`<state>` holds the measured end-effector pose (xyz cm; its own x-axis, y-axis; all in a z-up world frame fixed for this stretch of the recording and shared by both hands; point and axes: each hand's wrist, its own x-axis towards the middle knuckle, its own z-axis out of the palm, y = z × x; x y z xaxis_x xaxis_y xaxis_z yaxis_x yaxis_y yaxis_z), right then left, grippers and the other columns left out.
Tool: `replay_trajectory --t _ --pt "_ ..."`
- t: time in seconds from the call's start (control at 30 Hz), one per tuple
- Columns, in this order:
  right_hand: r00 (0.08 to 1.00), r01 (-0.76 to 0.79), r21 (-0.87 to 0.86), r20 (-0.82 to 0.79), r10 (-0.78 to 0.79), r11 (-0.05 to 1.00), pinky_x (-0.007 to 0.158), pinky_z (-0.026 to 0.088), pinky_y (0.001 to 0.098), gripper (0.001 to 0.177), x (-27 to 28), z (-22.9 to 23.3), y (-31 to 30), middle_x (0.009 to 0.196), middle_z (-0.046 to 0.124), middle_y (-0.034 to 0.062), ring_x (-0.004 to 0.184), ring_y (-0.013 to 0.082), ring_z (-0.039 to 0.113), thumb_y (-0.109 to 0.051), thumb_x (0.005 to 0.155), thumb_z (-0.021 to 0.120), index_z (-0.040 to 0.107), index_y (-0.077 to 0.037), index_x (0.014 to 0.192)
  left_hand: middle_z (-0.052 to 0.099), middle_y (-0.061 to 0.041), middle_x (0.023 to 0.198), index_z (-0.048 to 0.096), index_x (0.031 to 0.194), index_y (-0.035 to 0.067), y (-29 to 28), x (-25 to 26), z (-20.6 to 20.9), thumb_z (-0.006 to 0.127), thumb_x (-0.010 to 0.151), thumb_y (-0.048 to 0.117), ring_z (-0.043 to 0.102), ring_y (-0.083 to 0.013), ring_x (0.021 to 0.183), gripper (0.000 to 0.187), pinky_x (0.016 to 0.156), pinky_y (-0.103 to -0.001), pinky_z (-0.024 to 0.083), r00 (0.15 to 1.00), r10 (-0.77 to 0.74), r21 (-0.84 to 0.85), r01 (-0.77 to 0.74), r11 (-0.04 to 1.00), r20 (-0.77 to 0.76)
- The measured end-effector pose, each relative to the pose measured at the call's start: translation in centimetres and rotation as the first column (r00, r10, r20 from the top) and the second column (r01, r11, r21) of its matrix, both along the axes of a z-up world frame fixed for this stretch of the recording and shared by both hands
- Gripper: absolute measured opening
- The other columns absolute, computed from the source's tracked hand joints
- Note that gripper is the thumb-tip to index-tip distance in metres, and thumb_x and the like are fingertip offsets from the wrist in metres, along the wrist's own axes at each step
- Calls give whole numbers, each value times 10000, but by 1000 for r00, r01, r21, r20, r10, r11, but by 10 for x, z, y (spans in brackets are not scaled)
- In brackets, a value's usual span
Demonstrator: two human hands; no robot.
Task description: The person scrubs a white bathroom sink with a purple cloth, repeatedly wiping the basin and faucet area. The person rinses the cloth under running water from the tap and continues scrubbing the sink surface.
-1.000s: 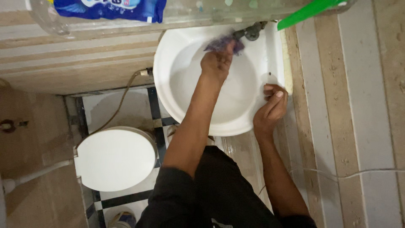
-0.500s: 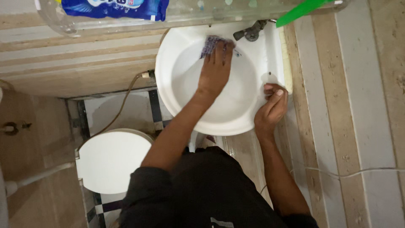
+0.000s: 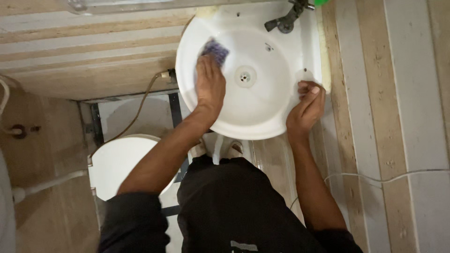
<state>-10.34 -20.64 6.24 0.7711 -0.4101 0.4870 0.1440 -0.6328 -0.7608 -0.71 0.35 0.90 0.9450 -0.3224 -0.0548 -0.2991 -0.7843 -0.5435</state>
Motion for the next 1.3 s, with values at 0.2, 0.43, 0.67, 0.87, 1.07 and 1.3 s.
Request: replay_trajectory --t 0.2,0.43,0.67,0.87,1.07,1.3 --pt "999 -17 -12 33 18 1000 829 486 366 438 -2 -5 -2 1077 649 132 932 228 588 -235 1198 296 628 41 1126 571 -221 1411 683 1249 41 11 -26 59 645 879 242 441 -420 1390 423 1120 -574 250 937 -20 -88 -11 996 -349" --pt "999 -27 26 33 27 999 835 489 366 440 -2 -4 -2 1086 645 146 927 238 575 -242 1196 298 622 45 1121 753 -203 1091 772 1037 50 3 -25 59 640 915 113 721 -370 1082 191 958 -480 533 727 -176 -485 -238 842 -664" --pt "999 10 47 36 -12 999 838 503 372 430 0 2 -1 1051 662 152 918 250 612 -232 1194 322 636 50 1110 745 -127 1135 758 1058 106 -49 -7 35 692 881 182 709 -240 1043 203 918 -374 533 433 -384 -572 -505 646 -816" --pt "1000 -7 68 28 5 998 809 501 361 419 3 2 -5 1055 664 151 918 244 617 -218 1183 311 624 53 1114 648 -52 1076 582 1225 -10 -71 2 -6 630 821 -67 639 -175 1017 411 878 -307 569 330 -667 -517 -850 97 -668" --pt "1000 16 56 -13 -16 998 801 503 355 433 3 2 -5 1047 657 135 935 232 628 -227 1185 295 630 36 1108 583 -102 953 561 1168 -84 -97 9 -27 534 933 -76 588 -193 828 236 670 -375 512 437 -674 -236 -897 -373 -595" --pt "1000 -2 65 1 2 998 815 496 359 450 5 1 -6 1055 650 138 918 229 607 -243 1191 286 629 39 1119 545 -57 835 542 889 40 -118 22 -34 500 873 -128 559 -173 748 173 762 -412 586 568 -597 95 -675 -732 -567"
